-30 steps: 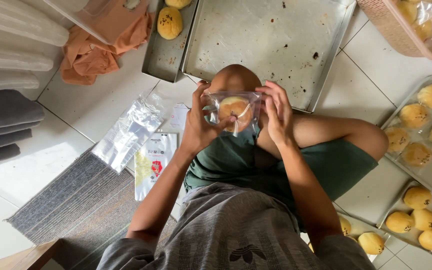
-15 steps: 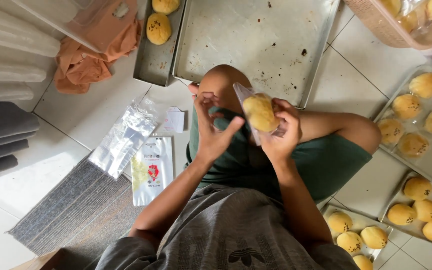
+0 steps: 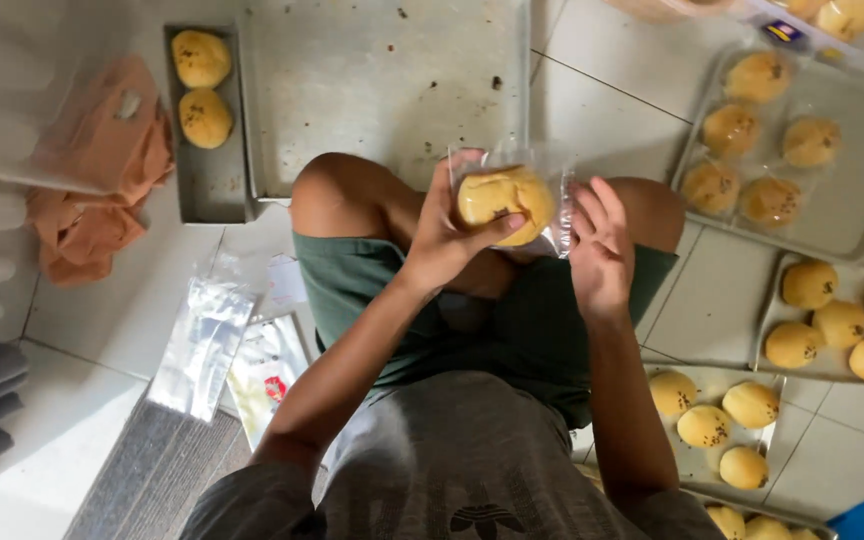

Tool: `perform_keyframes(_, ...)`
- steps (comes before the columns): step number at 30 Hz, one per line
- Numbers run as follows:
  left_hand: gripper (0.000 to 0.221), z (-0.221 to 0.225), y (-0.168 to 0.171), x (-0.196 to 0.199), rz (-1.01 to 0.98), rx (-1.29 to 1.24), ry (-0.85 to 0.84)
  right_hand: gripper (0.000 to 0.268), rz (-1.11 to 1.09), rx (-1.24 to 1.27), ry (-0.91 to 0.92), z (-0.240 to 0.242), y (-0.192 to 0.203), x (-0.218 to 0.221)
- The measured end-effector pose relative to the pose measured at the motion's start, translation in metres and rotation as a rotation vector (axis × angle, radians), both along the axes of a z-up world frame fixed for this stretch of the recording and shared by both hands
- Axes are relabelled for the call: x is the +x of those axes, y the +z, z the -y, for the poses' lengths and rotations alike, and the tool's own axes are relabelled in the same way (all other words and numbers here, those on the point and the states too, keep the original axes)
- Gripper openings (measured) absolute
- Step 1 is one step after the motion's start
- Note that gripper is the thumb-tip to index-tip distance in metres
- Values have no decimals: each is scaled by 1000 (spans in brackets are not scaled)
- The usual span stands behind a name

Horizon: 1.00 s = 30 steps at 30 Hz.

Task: The person packages pastries by opening small plastic bags and placing individual baked buns inside them.

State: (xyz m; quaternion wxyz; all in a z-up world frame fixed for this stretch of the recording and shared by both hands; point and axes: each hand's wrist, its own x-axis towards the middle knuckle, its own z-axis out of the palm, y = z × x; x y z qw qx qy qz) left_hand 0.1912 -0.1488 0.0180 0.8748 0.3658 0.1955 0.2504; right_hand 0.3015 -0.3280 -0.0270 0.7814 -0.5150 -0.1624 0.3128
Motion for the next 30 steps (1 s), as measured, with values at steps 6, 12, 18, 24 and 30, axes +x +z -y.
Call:
perform_keyframes(6,90,93,-6,118,69,40,-248,59,136,-50,-301,76,-31,52)
perform_keyframes(12,78,188,-29,218,-44,170,-461,57,-30,-43,-462,189,-80,131)
perform_keyframes(18,61,245,-88,314,-154,302,-737,46,-67,-77,-627,260,-105,200)
perform_keyframes(24,42,282,-157,442,-84,799,-697,48,-120,-63,-831,300,-158,252)
perform_keyframes(30,63,294,-260,543,-158,1767,-701,42,-68,-142,-952,306,-173,304)
